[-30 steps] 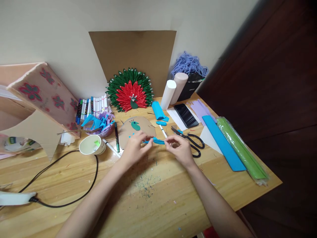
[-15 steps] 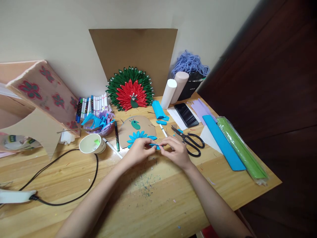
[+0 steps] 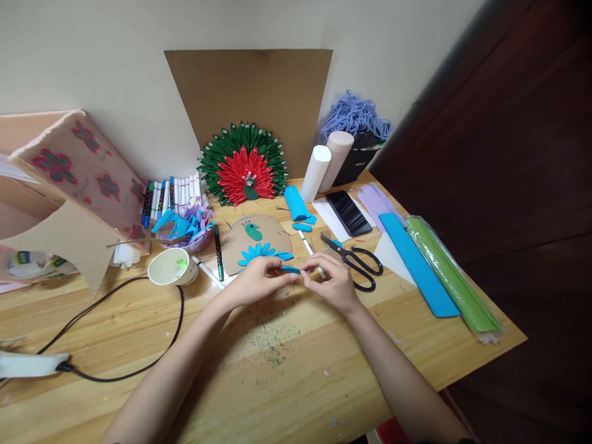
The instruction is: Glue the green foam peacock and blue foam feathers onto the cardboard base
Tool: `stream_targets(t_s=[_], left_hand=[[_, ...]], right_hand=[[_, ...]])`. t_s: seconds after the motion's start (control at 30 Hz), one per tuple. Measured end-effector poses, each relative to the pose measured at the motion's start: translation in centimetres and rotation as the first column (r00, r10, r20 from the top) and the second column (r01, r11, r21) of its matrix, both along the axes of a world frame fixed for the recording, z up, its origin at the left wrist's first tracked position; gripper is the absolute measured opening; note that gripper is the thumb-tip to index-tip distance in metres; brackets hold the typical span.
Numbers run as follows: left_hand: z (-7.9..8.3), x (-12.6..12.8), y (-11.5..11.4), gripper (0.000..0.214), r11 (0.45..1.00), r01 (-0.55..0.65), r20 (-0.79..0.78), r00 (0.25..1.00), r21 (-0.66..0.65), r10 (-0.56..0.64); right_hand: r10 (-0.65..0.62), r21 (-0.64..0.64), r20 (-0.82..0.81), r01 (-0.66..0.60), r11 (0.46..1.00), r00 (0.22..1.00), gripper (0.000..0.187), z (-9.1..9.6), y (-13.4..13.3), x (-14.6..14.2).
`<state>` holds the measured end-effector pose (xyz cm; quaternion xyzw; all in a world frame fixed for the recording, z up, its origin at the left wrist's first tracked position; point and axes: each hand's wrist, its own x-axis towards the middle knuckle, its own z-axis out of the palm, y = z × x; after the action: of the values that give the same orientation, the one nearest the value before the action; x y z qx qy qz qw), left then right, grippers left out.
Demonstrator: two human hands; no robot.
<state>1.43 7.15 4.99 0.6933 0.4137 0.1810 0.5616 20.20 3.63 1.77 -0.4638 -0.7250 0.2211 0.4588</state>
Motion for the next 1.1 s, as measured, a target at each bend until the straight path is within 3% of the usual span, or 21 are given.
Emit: stream_targets(t_s=[0.43,0.63,0.8,0.93,1.1], left_hand=[[-1.8,0.9,0.2,0.030,0.993,-0.100,0.018,0.995,-0.055,0.101],[-1.6,1.0,-0.1,0.032,0.986,-0.165,-0.020,0.986,0.012,0.165],[-1.3,1.1,-0.5,0.026,0.973,-0.115,-0.051,0.990,0.199,0.128],[-1.5,1.0,-0.6,0.022,0.946,-0.078,-0.119,0.985,0.314,0.121],[-1.7,0.7,-0.3,0.022,0.945,-0.053,-0.155,0.982,0.324,0.108]], right_hand=[[0.079,0.114,0.136,-0.095,0.989,0.988,0.016,-0.6,0.1,0.0],[-0.026,-0.126,-0.006,0.026,0.992,1.000,0.013,-0.3,0.0,-0.3],[-0.053,-0.303,-0.115,0.016,0.953,0.992,0.005,-0.9,0.2,-0.5],[-0.056,-0.368,-0.112,0.011,0.930,0.992,0.003,-1.1,0.1,-0.6],[-0.053,-0.427,-0.183,-0.031,0.904,0.982,0.008,-1.4,0.1,-0.4]])
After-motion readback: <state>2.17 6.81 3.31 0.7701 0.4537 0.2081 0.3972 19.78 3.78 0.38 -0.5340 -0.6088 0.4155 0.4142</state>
